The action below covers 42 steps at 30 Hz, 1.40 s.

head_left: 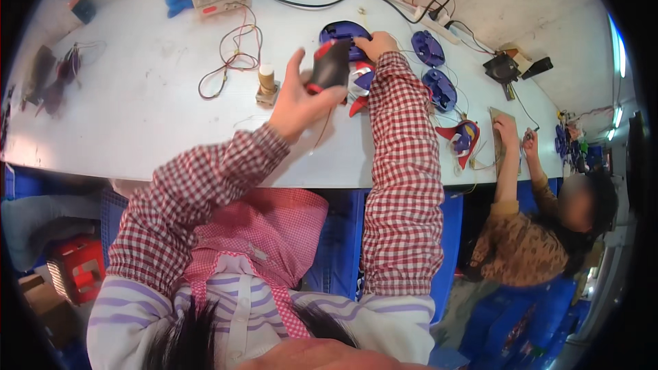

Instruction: Assembling electronic toy components by connecting wires at a workbench.

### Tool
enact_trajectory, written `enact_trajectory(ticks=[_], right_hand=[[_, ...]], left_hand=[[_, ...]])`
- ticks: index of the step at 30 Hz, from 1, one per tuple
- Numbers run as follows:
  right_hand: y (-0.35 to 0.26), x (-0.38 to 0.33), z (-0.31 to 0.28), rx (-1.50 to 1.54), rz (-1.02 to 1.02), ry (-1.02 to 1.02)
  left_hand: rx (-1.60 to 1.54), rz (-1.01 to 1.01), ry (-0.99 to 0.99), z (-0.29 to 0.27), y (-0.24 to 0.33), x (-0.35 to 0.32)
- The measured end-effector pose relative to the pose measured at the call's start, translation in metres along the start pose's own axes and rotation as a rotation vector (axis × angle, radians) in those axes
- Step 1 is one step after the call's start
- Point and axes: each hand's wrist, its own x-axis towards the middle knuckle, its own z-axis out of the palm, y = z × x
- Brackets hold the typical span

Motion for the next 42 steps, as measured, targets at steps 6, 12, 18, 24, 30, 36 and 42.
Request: enact_trajectory(ticks=[6,12,18,24,30,36,42], right_hand=[[-0.017,-0.009,-0.01,-0.119,0.16,-0.103],[-0.039,-0.067,-0.073,0.339,-0.139,0.194],[-0.032,-0.115,-0.123,0.855,-0.278,-0.02],[-0.04,-0.141,-0.123,0.842,-0.252,-0.003],[-0.032,-0.159,-0.068,1.023,0.116,0.17],[-0.025,-0.189,-0.085,1.024,0.032,0.017],[-0.052,-0.171,-0.074,1.12,0.102,0.166]], left_hand=[[-0.409,-0.275,-0.066,-0.022,0.007,-0.043],[-0.537,-0.264,-0.155,-0.032,0.035,-0.067],[-0.524,-0.048,-0.228,-0.079,0.098,-0.101],[-0.37,0.268,-0.269,-0.128,0.151,-0.13],[0.021,0.135,-0.167,-0.19,0.109,-0.158],[-0.271,-0.216,-0.091,-0.185,0.089,-0.191],[-0.402,-0.135,0.069,-0.178,0.073,-0.171]])
